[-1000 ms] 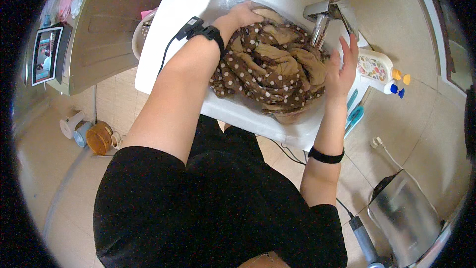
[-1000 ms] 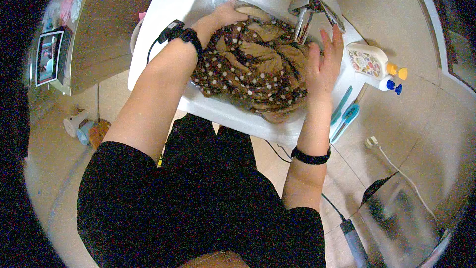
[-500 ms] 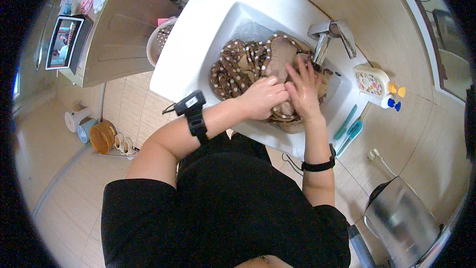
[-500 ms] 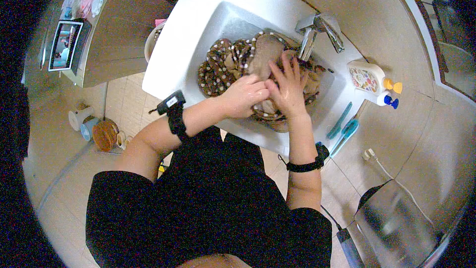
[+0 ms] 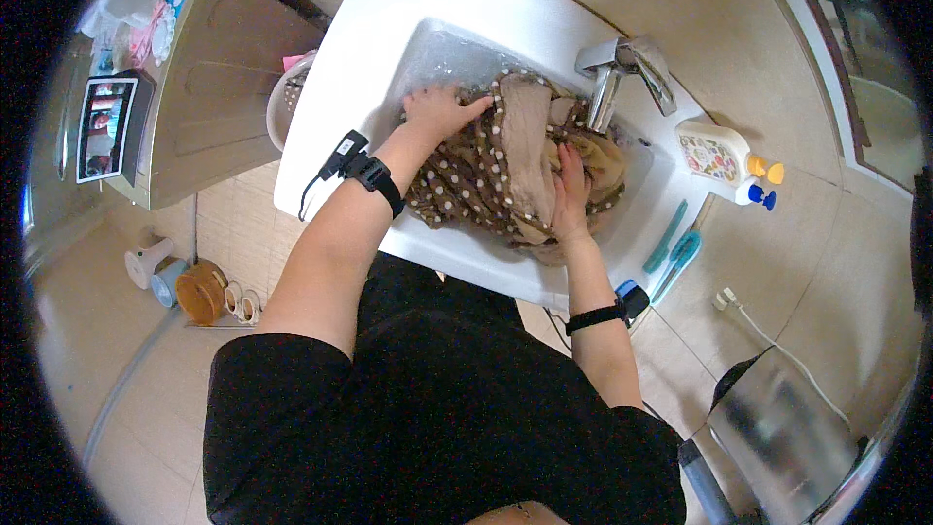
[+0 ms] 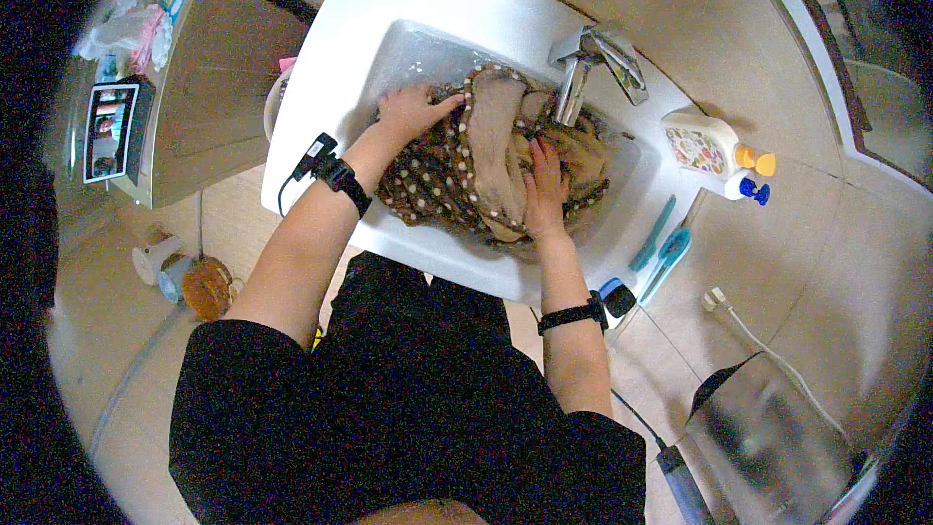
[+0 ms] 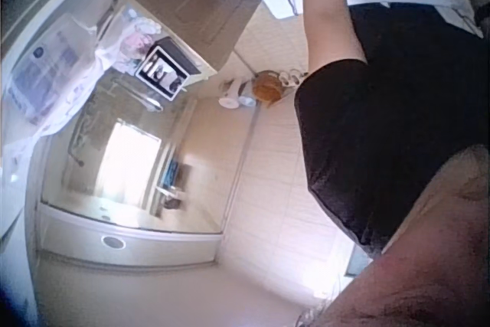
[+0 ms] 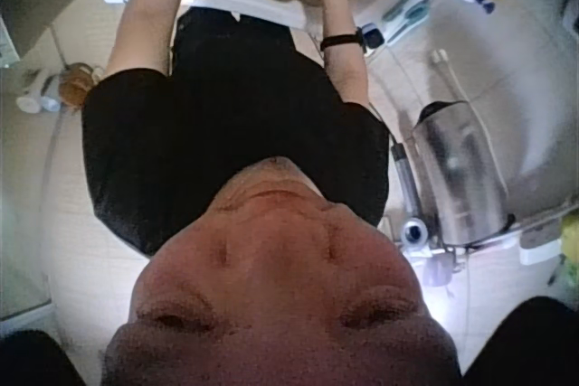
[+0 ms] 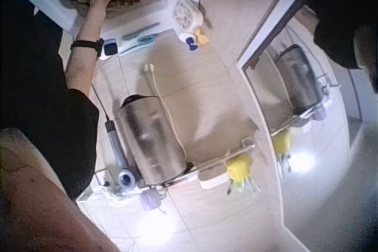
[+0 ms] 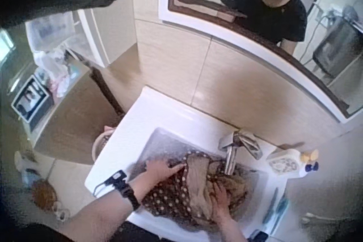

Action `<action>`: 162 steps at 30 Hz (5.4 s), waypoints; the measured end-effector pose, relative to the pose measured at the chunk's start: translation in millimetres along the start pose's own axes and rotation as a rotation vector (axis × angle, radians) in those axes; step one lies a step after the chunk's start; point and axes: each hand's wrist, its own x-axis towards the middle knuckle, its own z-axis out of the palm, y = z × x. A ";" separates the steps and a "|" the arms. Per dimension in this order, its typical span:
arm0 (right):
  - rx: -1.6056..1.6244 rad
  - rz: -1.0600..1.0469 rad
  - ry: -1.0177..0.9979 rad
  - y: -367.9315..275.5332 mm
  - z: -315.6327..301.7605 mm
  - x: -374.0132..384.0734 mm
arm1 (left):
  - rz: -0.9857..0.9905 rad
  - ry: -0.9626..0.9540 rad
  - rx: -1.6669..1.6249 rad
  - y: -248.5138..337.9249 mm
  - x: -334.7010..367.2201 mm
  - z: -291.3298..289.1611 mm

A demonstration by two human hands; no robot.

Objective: The person hand-washes a brown polka-dotted cloth in a white sink. They repeatedly submerge, scrub, and rinse the cloth under running water, then wring it out and place it back in the sink.

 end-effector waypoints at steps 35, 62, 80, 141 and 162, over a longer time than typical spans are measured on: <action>0.450 0.287 0.176 -69.6 -61.6 -39.8 | -0.066 0.205 -0.647 -31.3 -48.0 48.1; -0.675 -0.127 -0.016 -71.8 -58.7 -28.4 | 0.245 -0.880 -1.102 77.0 -47.7 35.0; -0.530 -0.168 -0.002 -59.5 -64.5 -30.2 | 0.702 0.140 0.542 42.2 37.9 154.1; -0.575 -0.293 0.099 -31.9 -46.2 -30.9 | 0.395 0.136 0.230 -90.3 -123.6 58.1; -0.555 -0.327 0.115 -43.3 -47.9 -35.3 | 0.476 0.125 0.300 -93.2 -115.1 66.1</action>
